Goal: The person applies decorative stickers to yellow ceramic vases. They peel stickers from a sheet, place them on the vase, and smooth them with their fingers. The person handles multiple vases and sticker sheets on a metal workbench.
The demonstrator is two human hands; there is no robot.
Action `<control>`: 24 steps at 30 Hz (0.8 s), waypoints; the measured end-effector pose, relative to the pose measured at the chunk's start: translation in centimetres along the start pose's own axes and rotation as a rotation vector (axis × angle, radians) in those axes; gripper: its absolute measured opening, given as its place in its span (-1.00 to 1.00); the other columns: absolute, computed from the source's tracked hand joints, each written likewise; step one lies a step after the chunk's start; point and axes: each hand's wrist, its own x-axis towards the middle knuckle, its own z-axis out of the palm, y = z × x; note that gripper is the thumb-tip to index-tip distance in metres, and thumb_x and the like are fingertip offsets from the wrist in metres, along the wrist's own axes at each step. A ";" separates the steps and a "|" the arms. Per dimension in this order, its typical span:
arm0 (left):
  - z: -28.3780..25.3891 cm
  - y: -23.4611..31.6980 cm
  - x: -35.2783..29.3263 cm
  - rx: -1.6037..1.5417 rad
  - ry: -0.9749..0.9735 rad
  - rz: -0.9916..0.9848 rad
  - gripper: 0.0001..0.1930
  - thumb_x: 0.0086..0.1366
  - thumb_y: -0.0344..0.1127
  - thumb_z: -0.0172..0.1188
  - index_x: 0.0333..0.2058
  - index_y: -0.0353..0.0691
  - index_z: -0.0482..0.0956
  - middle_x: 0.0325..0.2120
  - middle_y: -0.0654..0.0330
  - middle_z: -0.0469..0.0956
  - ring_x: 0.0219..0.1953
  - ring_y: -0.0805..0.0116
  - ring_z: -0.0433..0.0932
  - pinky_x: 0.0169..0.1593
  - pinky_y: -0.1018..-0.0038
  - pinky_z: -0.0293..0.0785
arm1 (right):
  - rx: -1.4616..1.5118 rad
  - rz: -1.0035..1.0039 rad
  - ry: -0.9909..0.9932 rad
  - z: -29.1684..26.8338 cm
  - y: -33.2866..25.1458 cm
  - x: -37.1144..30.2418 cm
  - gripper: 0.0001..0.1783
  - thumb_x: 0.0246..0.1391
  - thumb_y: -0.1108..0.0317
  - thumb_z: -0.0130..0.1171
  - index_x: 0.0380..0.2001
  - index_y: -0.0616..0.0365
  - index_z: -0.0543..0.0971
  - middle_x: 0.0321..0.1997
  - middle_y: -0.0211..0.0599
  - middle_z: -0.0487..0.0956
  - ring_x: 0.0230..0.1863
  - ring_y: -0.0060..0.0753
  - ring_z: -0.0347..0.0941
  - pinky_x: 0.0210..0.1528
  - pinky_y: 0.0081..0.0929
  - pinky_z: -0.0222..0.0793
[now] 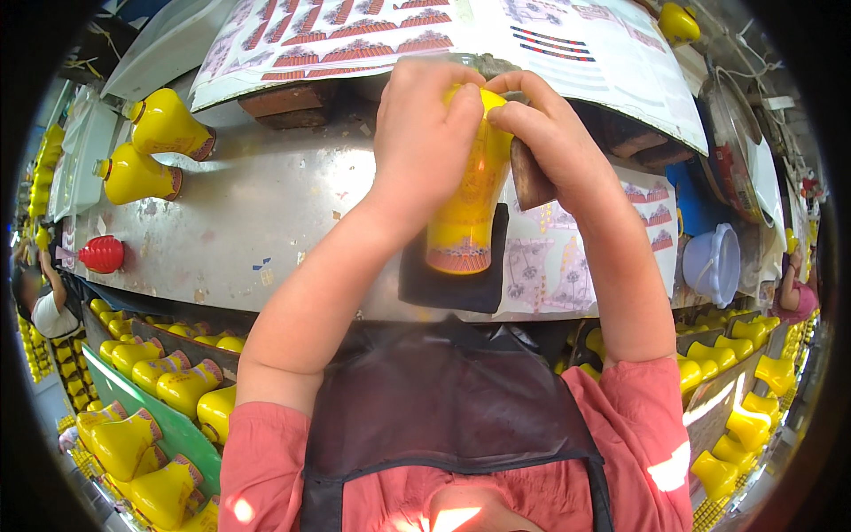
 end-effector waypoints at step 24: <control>-0.1 -4.6 -6.6 -0.348 -0.146 0.008 -0.24 0.52 -0.16 -0.03 0.49 -0.38 -0.15 0.44 -0.30 -0.01 0.47 -0.24 0.06 0.51 0.13 -0.01 | -0.523 -0.362 0.119 0.1 6.2 -2.8 -0.11 0.20 -0.07 0.25 0.44 0.22 0.25 0.13 0.13 0.59 -0.18 -0.16 0.65 -0.02 -0.31 0.53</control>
